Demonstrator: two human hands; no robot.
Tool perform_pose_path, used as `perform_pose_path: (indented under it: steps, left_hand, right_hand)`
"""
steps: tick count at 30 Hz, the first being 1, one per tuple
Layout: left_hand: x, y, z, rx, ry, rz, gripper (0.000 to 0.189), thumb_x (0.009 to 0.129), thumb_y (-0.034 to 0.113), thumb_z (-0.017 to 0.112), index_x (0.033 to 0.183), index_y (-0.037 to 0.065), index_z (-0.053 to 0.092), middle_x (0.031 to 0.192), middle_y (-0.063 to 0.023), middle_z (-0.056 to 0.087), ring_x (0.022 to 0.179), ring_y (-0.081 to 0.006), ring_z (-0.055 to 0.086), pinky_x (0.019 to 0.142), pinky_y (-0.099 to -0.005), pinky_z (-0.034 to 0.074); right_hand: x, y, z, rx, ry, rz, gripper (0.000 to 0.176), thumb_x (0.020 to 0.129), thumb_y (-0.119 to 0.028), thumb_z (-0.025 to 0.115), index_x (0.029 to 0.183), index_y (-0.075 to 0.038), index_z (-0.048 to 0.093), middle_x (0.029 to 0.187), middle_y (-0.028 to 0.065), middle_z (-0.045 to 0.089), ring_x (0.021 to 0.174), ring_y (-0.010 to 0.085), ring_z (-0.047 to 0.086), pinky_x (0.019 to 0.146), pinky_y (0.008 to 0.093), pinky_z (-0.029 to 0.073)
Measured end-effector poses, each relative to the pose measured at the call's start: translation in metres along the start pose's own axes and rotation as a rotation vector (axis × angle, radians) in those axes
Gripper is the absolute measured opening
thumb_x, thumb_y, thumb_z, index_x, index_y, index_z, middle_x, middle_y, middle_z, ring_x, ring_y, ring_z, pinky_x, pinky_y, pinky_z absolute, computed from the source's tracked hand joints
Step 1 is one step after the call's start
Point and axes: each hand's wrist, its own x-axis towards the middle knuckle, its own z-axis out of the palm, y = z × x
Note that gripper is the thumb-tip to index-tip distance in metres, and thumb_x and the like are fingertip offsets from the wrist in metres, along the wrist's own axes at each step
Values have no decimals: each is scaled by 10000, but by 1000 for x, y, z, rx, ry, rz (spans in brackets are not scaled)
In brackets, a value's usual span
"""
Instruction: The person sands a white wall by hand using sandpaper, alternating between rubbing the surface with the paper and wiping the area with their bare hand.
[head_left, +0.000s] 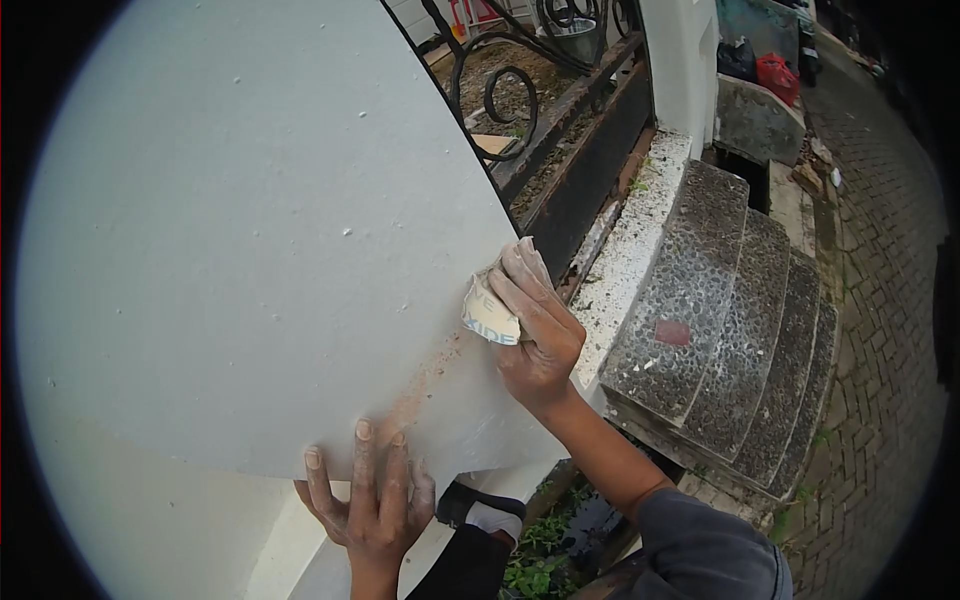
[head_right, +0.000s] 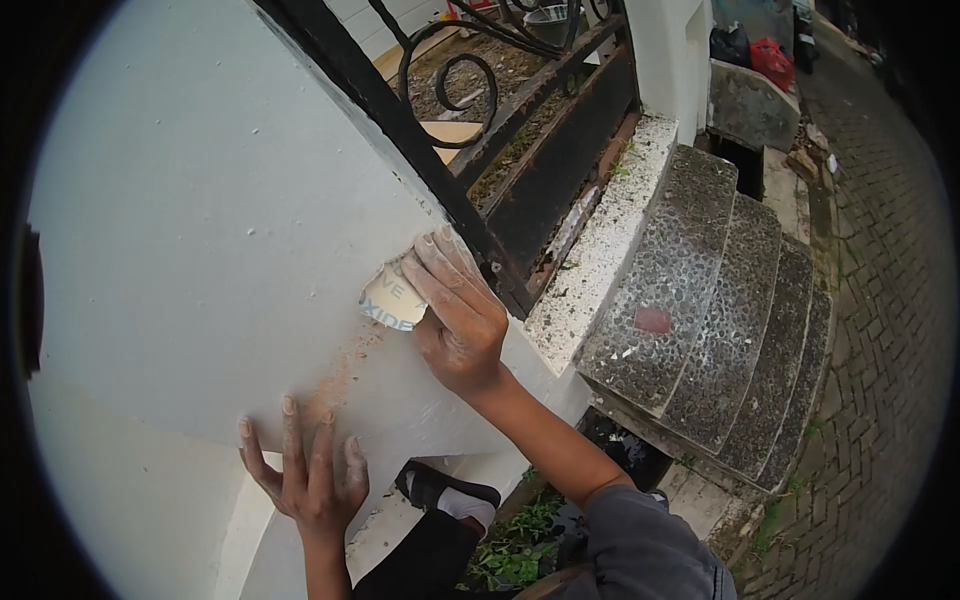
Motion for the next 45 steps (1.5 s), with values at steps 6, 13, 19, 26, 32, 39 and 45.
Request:
perform_pose_path:
  steps: [6,13,19,26,32,39,45]
  left_hand:
    - [2,-1,0,26,10,47,250,664,182,667,900,102,681,1255,-87,577,1286,-477,297,1051,-544,278]
    - [1,0,2,45,11,49,205,714,197,654,891,93,658,1245,-93,584,1284,-478,304,1058,-549,250]
    - [1,-2,4,52,29,85,215,727,205,650,906,86,651,1256,-97,578,1283,-484,304,1069,-535,224]
    - [-2,-2,8,101,20,66,294,702,240,656,995,227,674,1253,-10,584,1312,-399,318,1101,-602,99]
    - [0,-2,9,169,8,125,345,710,252,649,1054,257,664,1272,20,568,1309,-364,351,1108,-609,33]
    - [0,-1,12,158,-68,207,386,722,233,648,1108,235,650,1274,36,567,1281,-316,415,1129,-542,67]
    - [6,1,10,179,-48,215,390,720,234,648,1109,240,650,1268,56,570,1268,-285,437,1132,-520,90]
  right_hand:
    - [-33,-1,-13,-7,-128,-17,317,741,65,594,1050,30,653,1108,203,630,1151,351,542,992,462,409]
    - [-6,-5,-1,16,-51,19,317,707,53,616,1020,29,661,1124,204,621,1155,361,535,1005,467,400]
    - [-9,-2,-4,16,-61,-15,352,689,80,599,1038,57,643,1098,215,627,1128,371,554,976,453,428]
    - [-48,11,-12,12,-95,-22,348,686,87,591,1026,41,651,1115,213,623,1127,370,554,984,461,422]
    - [-4,2,-4,3,-52,-46,311,721,79,592,1021,28,654,1097,208,632,1131,363,552,994,470,414]
    - [17,3,-3,14,7,3,380,658,114,580,1025,48,652,1095,219,629,1105,355,573,960,433,451]
    - [-32,6,-14,-26,-56,-15,379,650,119,576,1011,44,660,1054,208,649,1069,349,597,950,422,457]
